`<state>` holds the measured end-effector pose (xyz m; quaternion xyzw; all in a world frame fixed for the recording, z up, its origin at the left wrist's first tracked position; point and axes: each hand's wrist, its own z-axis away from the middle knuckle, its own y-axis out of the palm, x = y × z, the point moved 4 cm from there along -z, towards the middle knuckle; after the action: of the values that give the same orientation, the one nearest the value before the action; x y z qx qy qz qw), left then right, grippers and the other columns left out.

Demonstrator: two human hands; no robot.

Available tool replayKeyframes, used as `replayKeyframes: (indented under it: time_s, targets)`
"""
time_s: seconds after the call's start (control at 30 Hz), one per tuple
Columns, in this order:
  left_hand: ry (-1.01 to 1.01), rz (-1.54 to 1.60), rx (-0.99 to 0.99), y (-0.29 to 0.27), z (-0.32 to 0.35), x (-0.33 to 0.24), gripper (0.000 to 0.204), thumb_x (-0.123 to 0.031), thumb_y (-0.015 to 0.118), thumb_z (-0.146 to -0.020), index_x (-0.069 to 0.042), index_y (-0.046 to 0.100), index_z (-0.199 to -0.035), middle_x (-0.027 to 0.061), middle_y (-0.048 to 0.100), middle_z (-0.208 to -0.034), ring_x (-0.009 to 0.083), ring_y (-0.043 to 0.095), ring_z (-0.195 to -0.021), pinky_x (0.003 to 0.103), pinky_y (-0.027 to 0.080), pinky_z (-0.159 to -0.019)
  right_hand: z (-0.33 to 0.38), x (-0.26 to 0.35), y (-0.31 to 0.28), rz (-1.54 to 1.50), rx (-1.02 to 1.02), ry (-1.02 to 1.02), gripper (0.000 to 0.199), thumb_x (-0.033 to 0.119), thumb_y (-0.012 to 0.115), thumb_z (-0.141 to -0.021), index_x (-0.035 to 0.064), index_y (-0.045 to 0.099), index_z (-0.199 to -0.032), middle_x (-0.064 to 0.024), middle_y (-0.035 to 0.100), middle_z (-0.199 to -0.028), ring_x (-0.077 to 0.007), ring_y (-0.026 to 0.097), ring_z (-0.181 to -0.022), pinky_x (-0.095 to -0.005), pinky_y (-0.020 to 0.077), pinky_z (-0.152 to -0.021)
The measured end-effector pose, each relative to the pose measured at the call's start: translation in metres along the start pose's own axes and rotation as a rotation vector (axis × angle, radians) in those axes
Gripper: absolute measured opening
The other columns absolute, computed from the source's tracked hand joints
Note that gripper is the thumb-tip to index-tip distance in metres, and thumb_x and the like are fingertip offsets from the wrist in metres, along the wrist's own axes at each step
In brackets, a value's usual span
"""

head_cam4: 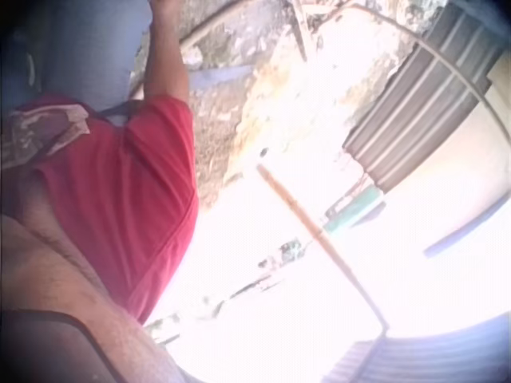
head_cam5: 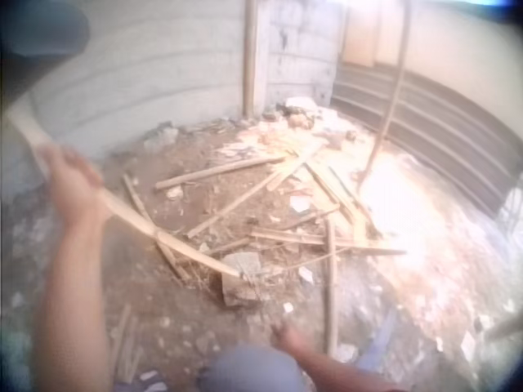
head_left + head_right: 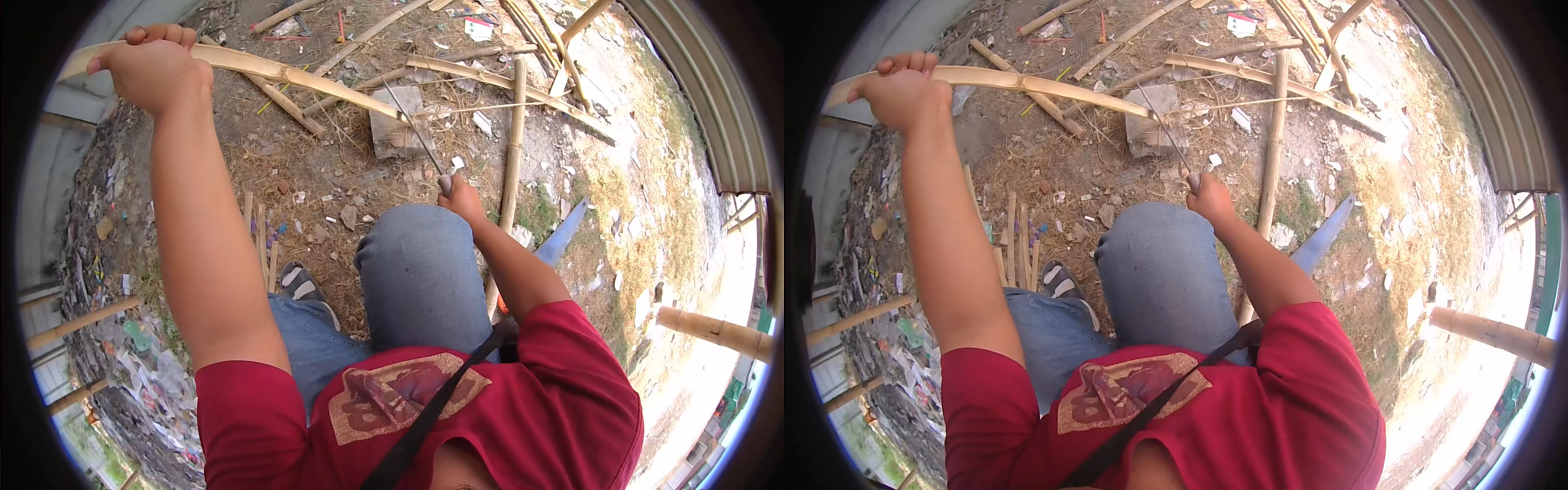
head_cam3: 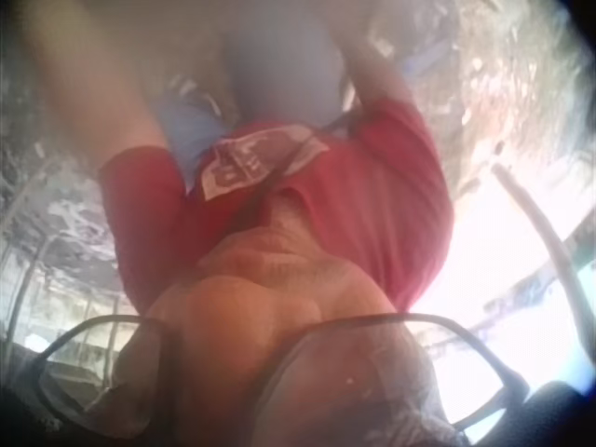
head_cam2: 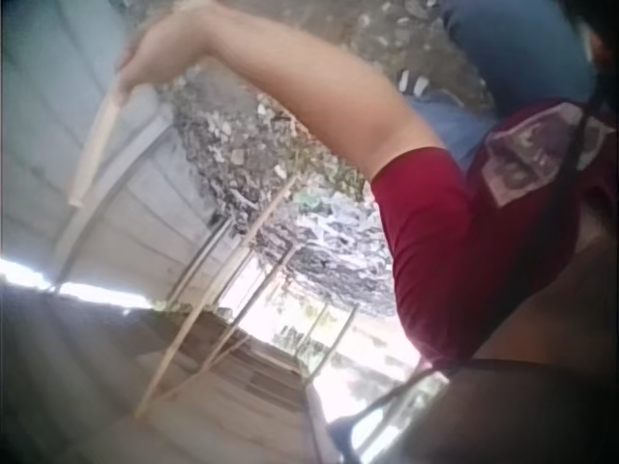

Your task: The person sits on the ground and uses a machete to sharpen a thin bamboo stick. They hold the stick with their left hand and repeatedly scrape the blade along its length to create a pointed tip. The person occasionally repositions the stick to work on different sections.

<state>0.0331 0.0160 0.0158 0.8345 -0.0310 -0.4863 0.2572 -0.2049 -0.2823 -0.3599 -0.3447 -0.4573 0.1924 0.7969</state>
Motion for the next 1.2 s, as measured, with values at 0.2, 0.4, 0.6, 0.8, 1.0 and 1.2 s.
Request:
replayKeyframes:
  time_s: [0.2, 0.4, 0.6, 0.8, 1.0, 1.2]
  targets:
    - [-0.011, -0.019, 0.006, 0.003, 0.003, 0.001, 0.07, -0.066, 0.009, -0.107, -0.01, 0.04, -0.078, 0.0019, 0.034, -0.066, 0.0166, 0.019, -0.056, 0.031, 0.024, -0.053, 0.009, -0.02, 0.018, 0.022, -0.034, 0.046, 0.027, 0.018, 0.064, -0.09, 0.0001, 0.057, -0.108, -0.0315, 0.07, -0.097, -0.0512, 0.067, -0.095, -0.0586, 0.0522, -0.083]
    - [-0.012, -0.001, -0.023, -0.004, 0.007, 0.001, 0.07, -0.066, 0.009, -0.107, -0.01, 0.04, -0.078, 0.0017, 0.033, -0.066, 0.0168, 0.019, -0.056, 0.031, 0.024, -0.052, -0.007, -0.038, 0.019, 0.057, -0.076, 0.002, 0.029, 0.019, 0.065, -0.09, 0.0034, 0.056, -0.112, -0.0303, 0.07, -0.098, -0.0491, 0.068, -0.093, -0.0578, 0.0526, -0.083]
    - [-0.05, 0.002, -0.085, -0.014, 0.001, 0.004, 0.065, -0.062, 0.008, -0.108, -0.011, 0.038, -0.082, 0.0009, 0.034, -0.062, 0.0157, 0.019, -0.053, 0.031, 0.024, -0.052, -0.004, -0.036, 0.035, -0.021, 0.065, 0.017, 0.036, 0.022, 0.065, -0.09, 0.0009, 0.052, -0.116, -0.0311, 0.069, -0.1, -0.0473, 0.068, -0.096, -0.0555, 0.0525, -0.086]
    - [-0.028, 0.0, -0.141, -0.044, -0.004, 0.0, 0.067, -0.067, 0.01, -0.106, -0.012, 0.038, -0.081, 0.0, 0.033, -0.063, 0.0157, 0.018, -0.053, 0.031, 0.022, -0.052, -0.025, -0.004, -0.004, 0.111, 0.031, 0.01, 0.036, 0.026, 0.067, -0.088, -0.002, 0.062, -0.11, -0.0293, 0.071, -0.104, -0.0467, 0.068, -0.099, -0.0541, 0.0518, -0.09]
    - [-0.014, 0.001, -0.172, -0.064, 0.001, -0.018, 0.067, -0.069, 0.015, -0.105, -0.013, 0.039, -0.078, 0.0015, 0.03, -0.066, 0.0161, 0.019, -0.056, 0.032, 0.022, -0.051, -0.028, 0.131, -0.123, 0.115, 0.091, -0.282, 0.036, 0.029, 0.074, -0.085, -0.001, 0.066, -0.104, -0.0238, 0.071, -0.096, -0.0403, 0.069, -0.091, -0.0476, 0.0518, -0.081]
    - [0.193, -0.087, -0.213, -0.124, -0.023, -0.078, 0.068, -0.07, 0.015, -0.104, -0.012, 0.04, -0.082, 0.0017, 0.029, -0.066, 0.016, 0.02, -0.056, 0.031, 0.022, -0.051, -0.024, 0.247, -0.119, -0.184, 0.211, -0.413, 0.045, 0.032, 0.076, -0.087, -0.0024, 0.066, -0.113, -0.0162, 0.069, -0.086, -0.0273, 0.069, -0.075, -0.0425, 0.0532, -0.069]
